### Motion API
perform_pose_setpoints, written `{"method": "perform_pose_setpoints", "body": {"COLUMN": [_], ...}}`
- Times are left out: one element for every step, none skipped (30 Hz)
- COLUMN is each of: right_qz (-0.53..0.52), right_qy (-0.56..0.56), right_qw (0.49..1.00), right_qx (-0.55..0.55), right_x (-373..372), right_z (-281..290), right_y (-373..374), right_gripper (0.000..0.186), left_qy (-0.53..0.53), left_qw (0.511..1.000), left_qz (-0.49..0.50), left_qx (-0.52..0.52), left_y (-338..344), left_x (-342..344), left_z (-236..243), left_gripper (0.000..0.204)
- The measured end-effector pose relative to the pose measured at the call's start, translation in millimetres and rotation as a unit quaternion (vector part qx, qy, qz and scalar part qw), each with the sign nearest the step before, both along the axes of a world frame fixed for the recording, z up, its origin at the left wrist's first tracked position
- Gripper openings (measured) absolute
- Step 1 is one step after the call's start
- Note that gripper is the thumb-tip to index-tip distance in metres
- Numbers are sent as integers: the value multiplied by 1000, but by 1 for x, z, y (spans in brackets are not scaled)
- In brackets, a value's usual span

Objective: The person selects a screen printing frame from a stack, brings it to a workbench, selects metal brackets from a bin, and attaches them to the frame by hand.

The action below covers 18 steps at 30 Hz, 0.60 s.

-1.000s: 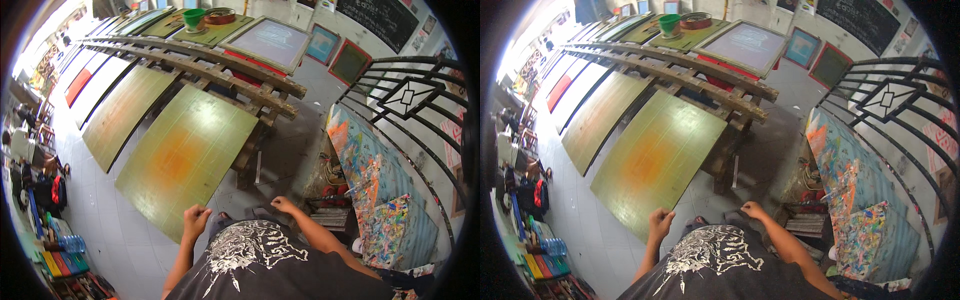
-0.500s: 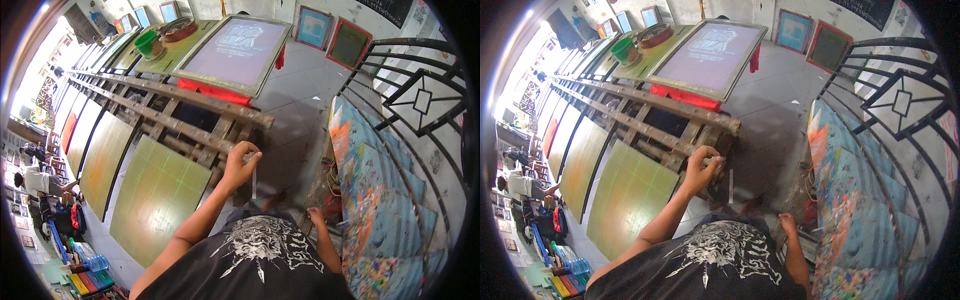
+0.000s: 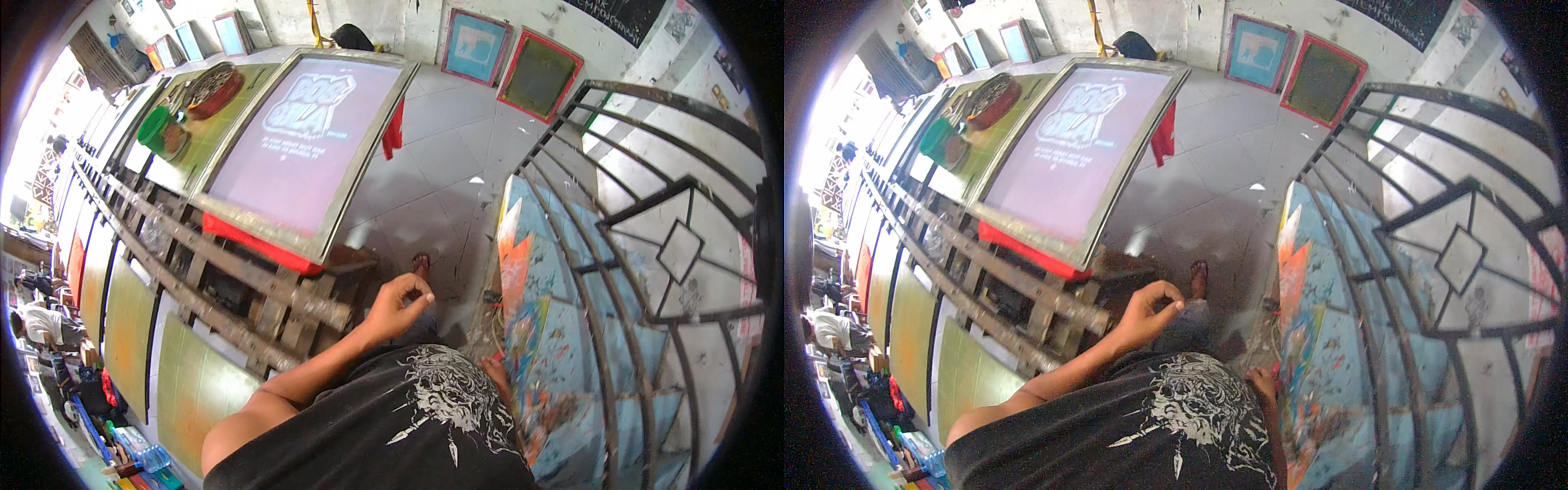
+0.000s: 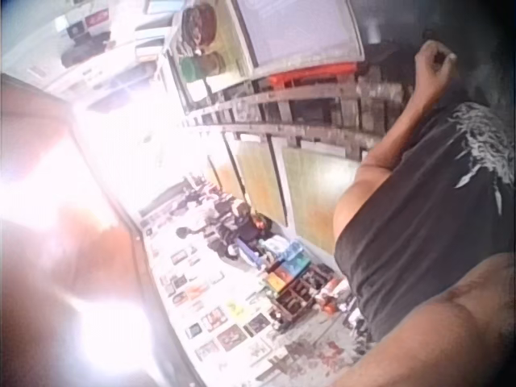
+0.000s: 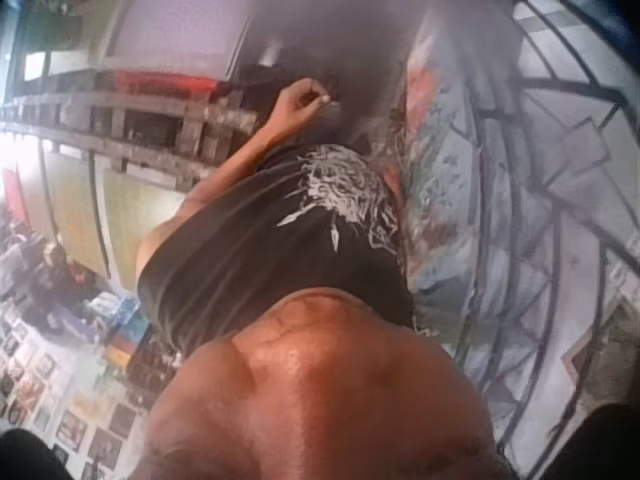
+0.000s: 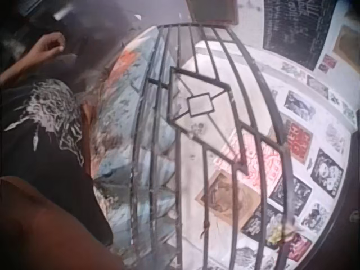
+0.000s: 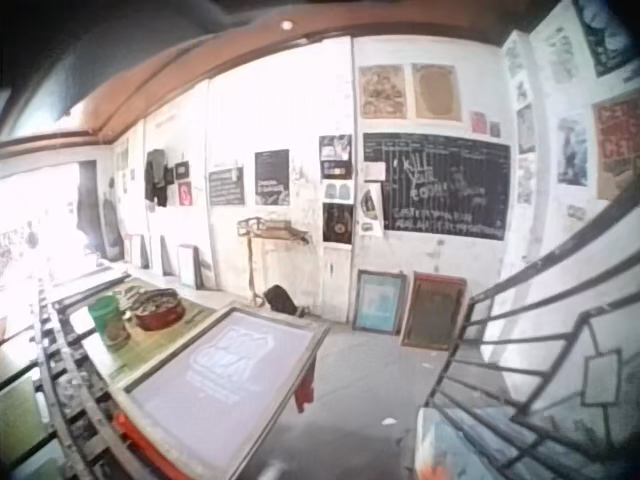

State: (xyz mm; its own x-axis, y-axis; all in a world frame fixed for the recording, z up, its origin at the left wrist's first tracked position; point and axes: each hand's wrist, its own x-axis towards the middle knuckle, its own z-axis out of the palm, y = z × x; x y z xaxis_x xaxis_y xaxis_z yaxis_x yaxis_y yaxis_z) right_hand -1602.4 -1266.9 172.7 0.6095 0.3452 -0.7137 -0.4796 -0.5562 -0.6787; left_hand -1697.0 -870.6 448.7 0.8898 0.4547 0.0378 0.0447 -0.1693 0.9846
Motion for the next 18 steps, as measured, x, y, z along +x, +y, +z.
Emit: {"method": "perform_pose_setpoints", "body": {"right_qz": [30, 0, 13, 21, 39, 54, 69, 70, 78, 91, 105, 114, 116, 121, 105, 89, 75, 101], "right_qy": [-19, 21, 9, -4, -18, -31, -53, -69, -88, -108, -128, -151, -159, -175, -139, -101, -65, -64], "right_qw": [999, 1000, 1000, 1000, 999, 998, 996, 995, 993, 989, 985, 979, 977, 972, 983, 991, 994, 992], "right_qx": [-19, 16, 13, 15, 11, 9, 8, 16, 26, 41, 58, 81, 87, 96, 53, 10, -35, -52], "right_x": [24, 52, 80, 108, 140, 170, 206, 230, 258, 286, 317, 347, 374, 401, 426, 452, 478, 502], "right_z": [1, -36, -41, -47, -45, -42, -39, -32, -23, -16, -8, -1, 6, 12, 18, 21, 24, 22], "right_y": [13, -8, 4, 20, 40, 58, 79, 98, 121, 146, 171, 193, 215, 240, 264, 289, 315, 334], "right_gripper": [33, 33, 33, 33, 32, 32, 32, 31, 31, 31, 31, 30, 30, 30, 27, 25, 23, 23], "left_qy": [-3, -12, -6, -35, -63, -50, -38, -15, -9, -1, 7, 15, 6, -6, -16, -19, -21, -24], "left_qw": [1000, 998, 995, 995, 994, 994, 995, 994, 995, 996, 997, 997, 998, 998, 998, 998, 998, 997], "left_qz": [-8, -30, -46, -55, -52, -61, -69, -91, -80, -63, -46, -32, -19, -7, 6, 28, 51, 67], "left_qx": [-2, -44, -86, -81, -77, -70, -63, -61, -64, -64, -64, -61, -64, -62, -60, -49, -37, -29], "left_y": [7, 14, 23, 32, 47, 67, 88, 100, 118, 138, 158, 176, 191, 208, 224, 238, 251, 264], "left_x": [21, 48, 70, 94, 118, 142, 167, 188, 209, 228, 246, 262, 276, 291, 305, 317, 328, 341], "left_z": [-4, -5, -3, -9, -6, -3, 2, 8, 16, 25, 32, 37, 42, 47, 50, 51, 51, 49], "left_gripper": [9, 10, 11, 12, 14, 14, 15, 16, 16, 17, 17, 17, 17, 16, 16, 16, 16, 16]}}
